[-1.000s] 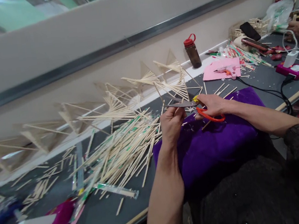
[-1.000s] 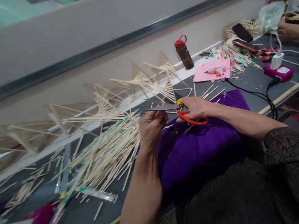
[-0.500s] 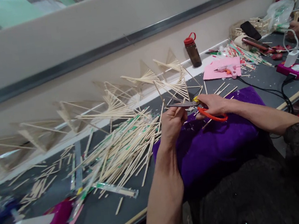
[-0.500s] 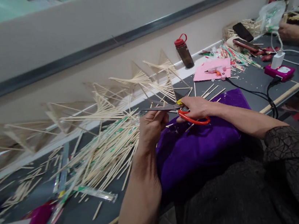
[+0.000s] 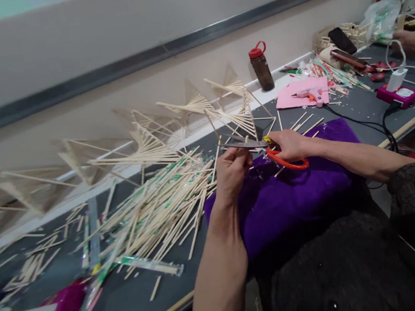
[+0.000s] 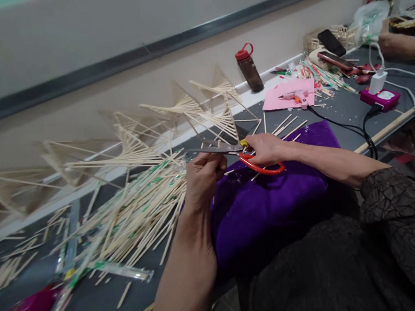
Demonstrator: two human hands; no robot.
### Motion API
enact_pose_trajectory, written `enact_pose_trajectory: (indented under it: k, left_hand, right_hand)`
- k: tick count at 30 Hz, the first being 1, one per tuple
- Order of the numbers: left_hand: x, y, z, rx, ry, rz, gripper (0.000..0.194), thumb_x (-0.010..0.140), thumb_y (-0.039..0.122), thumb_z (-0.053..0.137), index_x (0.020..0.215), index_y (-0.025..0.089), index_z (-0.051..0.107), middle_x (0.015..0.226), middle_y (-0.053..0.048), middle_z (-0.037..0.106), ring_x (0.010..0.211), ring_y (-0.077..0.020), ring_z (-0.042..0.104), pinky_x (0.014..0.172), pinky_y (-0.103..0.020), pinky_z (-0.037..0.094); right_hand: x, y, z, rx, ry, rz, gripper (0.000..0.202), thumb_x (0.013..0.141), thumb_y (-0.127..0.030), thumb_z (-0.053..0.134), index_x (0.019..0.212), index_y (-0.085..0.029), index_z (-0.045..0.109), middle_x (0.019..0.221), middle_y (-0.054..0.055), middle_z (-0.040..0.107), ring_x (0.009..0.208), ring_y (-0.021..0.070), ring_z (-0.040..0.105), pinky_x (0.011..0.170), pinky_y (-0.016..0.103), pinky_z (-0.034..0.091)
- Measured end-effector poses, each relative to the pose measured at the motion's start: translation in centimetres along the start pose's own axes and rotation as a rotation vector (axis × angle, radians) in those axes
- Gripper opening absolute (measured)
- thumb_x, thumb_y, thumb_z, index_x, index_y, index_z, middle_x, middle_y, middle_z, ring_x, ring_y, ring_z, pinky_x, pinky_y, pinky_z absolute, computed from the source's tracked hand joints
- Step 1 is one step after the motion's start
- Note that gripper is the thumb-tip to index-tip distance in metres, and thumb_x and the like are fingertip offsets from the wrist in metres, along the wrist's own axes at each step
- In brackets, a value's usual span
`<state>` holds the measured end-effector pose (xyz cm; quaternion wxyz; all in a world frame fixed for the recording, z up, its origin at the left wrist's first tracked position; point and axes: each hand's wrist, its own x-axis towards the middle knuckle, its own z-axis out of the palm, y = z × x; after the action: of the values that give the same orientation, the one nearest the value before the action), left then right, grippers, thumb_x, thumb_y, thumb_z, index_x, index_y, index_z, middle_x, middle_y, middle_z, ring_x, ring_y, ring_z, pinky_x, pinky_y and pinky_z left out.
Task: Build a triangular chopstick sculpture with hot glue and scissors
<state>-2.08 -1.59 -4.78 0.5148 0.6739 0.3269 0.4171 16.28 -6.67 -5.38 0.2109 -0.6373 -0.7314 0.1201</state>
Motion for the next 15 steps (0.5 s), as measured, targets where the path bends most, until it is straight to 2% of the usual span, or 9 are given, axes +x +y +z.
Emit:
enact_pose_trajectory:
  k: [4, 8, 12, 14, 15]
  left_hand:
    - [-0.2, 0.5, 0.4, -0.095, -0.028, 0.007, 0.03, 0.073, 0.046, 0.074, 0.077, 0.017, 0.069, 0.049, 0.004, 0.051, 0.035, -0.0036, 0.028, 0.034, -0.018, 0.017]
    - [-0.2, 0.9, 0.3, -0.194, 0.006, 0.021, 0.028, 0.072, 0.043, 0.076, 0.079, 0.016, 0.07, 0.05, 0.004, 0.053, 0.035, -0.003, 0.03, 0.033, -0.016, 0.019]
    - [0.7, 1.3, -1.5, -0.505, 0.139, -0.005, 0.014, 0.076, 0.03, 0.075, 0.081, 0.018, 0.068, 0.055, 0.006, 0.053, 0.036, -0.0017, 0.034, 0.032, -0.013, 0.024]
    - [1.3, 1.5, -2.9, -0.661, 0.216, -0.052, 0.007, 0.08, 0.022, 0.07, 0.078, 0.019, 0.065, 0.059, 0.006, 0.055, 0.041, -0.0011, 0.042, 0.036, -0.01, 0.031]
    - [1.5, 1.5, -3.6, -0.723, 0.255, -0.072, 0.009, 0.083, 0.019, 0.068, 0.075, 0.019, 0.064, 0.06, 0.005, 0.057, 0.045, -0.0009, 0.048, 0.039, -0.008, 0.035]
  right_hand:
    - [0.3, 0.2, 0.3, -0.113, 0.053, 0.062, 0.037, 0.09, -0.045, 0.05, 0.096, -0.013, 0.068, 0.089, 0.011, 0.072, 0.077, 0.0198, 0.062, 0.061, 0.027, 0.03]
    - [0.4, 0.6, -0.2, -0.107, 0.157, 0.085, 0.04, 0.09, -0.05, 0.049, 0.1, -0.015, 0.067, 0.089, 0.009, 0.073, 0.076, 0.0192, 0.063, 0.061, 0.027, 0.03]
    - [0.3, 1.0, -1.5, -0.12, 0.191, 0.155, 0.048, 0.086, -0.059, 0.051, 0.103, -0.016, 0.065, 0.094, 0.009, 0.073, 0.081, 0.0213, 0.063, 0.063, 0.028, 0.033]
    - [0.3, 1.2, -1.9, -0.151, 0.165, 0.164, 0.049, 0.086, -0.06, 0.051, 0.106, -0.017, 0.064, 0.098, 0.01, 0.072, 0.083, 0.0227, 0.064, 0.064, 0.028, 0.036]
    - [0.3, 1.2, -2.0, -0.178, 0.149, 0.155, 0.048, 0.086, -0.059, 0.051, 0.107, -0.017, 0.064, 0.099, 0.01, 0.072, 0.085, 0.0235, 0.065, 0.065, 0.029, 0.037]
